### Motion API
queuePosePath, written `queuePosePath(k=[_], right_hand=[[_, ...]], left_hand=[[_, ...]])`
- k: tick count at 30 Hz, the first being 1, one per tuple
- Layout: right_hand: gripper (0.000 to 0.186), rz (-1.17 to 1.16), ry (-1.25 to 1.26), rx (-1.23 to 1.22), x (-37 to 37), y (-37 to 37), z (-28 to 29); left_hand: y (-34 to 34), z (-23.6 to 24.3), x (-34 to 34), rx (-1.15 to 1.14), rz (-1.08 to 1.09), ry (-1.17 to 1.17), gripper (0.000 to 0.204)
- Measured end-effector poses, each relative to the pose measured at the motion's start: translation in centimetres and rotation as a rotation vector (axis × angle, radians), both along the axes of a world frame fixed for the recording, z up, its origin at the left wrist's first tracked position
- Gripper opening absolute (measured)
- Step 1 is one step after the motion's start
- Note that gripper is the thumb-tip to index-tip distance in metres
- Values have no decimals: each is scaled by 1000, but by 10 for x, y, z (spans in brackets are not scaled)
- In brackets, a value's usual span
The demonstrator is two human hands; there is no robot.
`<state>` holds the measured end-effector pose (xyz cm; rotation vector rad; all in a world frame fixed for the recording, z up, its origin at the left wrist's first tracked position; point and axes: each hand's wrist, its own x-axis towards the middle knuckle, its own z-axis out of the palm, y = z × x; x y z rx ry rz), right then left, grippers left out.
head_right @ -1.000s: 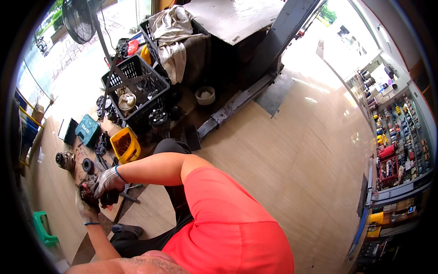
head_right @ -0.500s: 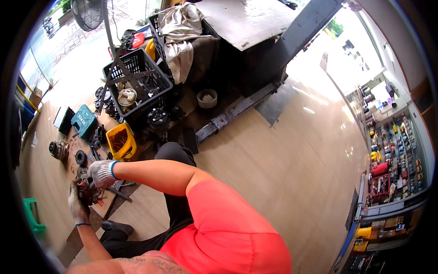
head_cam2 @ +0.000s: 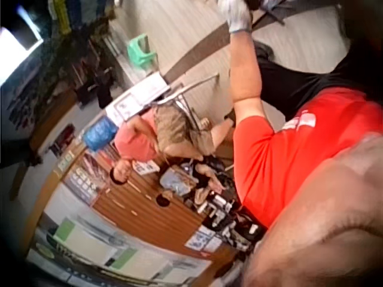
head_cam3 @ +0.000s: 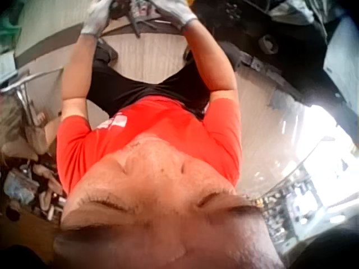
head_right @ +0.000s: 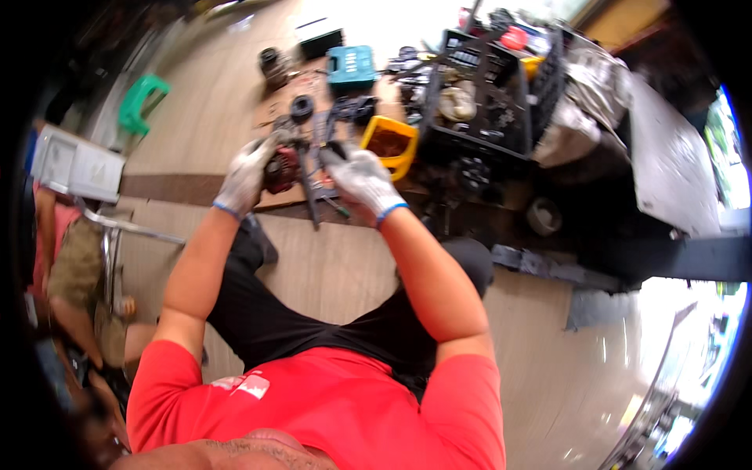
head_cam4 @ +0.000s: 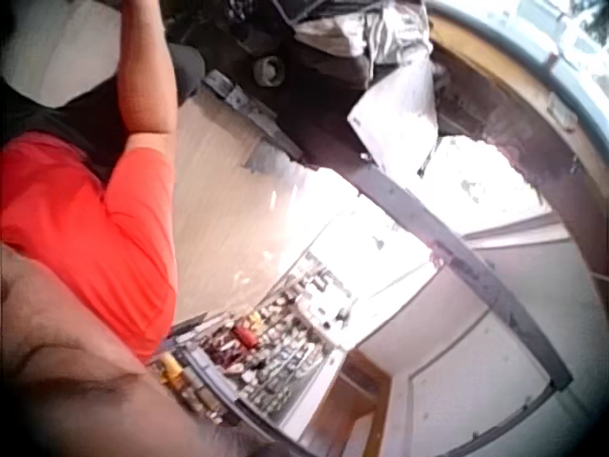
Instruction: The person repairs an alternator by disassembling its components, manipulating the internal wires, and using a screwdriver and pliers while sitting on the floor.
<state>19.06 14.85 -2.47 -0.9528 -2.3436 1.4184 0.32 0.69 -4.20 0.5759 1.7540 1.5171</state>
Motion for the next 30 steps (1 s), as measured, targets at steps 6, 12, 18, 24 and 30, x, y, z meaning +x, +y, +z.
queuePosePath(k=[6, 12, 18, 24, 30], right_hand=[[58, 42, 237, -528, -8, -9, -22], [34, 222, -69, -628, -12, -30, 4], [27, 285, -2, 411, -8, -52, -2], [10, 386, -35, 655, -6, -63, -30], [14, 233, -221, 730, -12, -27, -50]], left_hand=[[0, 13, 11, -19, -14, 146, 40], [-5, 6, 5, -133, -21, 277, 44], [-4, 13, 6, -122, 216, 47, 40], [-3, 2, -1, 152, 356, -388, 35], [-6, 24, -10, 47, 119, -602, 33]])
